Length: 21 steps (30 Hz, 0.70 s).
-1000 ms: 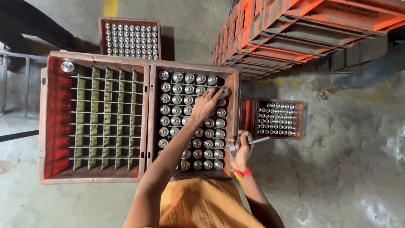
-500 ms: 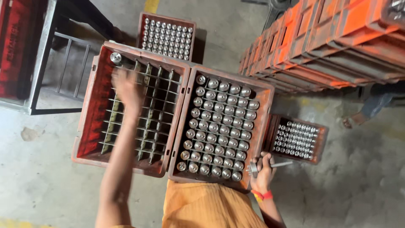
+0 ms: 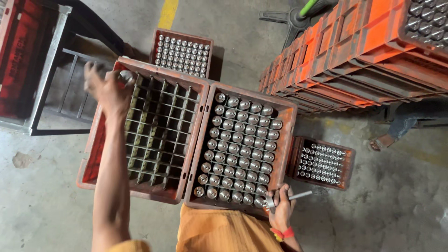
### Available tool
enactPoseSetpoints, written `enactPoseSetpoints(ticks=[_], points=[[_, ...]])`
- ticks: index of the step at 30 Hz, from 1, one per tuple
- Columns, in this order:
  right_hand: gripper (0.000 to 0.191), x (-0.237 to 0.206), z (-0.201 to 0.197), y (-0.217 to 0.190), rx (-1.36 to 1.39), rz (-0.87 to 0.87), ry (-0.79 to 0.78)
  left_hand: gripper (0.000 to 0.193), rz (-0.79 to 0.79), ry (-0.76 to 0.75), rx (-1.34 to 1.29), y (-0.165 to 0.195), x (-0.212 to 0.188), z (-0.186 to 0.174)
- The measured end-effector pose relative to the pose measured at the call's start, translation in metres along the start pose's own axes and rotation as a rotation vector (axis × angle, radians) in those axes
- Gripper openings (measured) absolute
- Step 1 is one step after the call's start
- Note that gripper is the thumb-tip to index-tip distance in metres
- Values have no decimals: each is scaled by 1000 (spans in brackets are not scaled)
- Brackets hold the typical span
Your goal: The person picks small machined metal parts one at a time from a divided plastic crate and fits them onto a rod-shaped holder, then places the assembled pieces into an adjacent crate section. Midway, the person carries a full crate of parts across the factory floor and resumes fitting parts onto the holder.
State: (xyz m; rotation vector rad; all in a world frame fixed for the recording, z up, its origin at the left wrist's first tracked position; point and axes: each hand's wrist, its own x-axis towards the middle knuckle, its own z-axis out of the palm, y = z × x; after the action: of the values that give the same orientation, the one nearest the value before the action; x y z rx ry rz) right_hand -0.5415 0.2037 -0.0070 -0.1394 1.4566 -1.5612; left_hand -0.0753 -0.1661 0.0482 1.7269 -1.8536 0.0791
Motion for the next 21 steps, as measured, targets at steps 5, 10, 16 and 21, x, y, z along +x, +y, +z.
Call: enactPoseSetpoints(ticks=[5, 10, 16, 21], points=[[25, -9, 7, 7, -10, 36, 57, 37, -233, 206, -646, 58, -93, -68], [23, -13, 62, 10, -13, 53, -172, 20, -963, -378, -1234, 183, -192, -26], [26, -35, 117, -20, 20, -8, -242, 25, -480, -747, -791, 256, -275, -56], [28, -41, 120, -27, 16, -71, -234, 24, -439, -884, -751, 280, -279, -65]])
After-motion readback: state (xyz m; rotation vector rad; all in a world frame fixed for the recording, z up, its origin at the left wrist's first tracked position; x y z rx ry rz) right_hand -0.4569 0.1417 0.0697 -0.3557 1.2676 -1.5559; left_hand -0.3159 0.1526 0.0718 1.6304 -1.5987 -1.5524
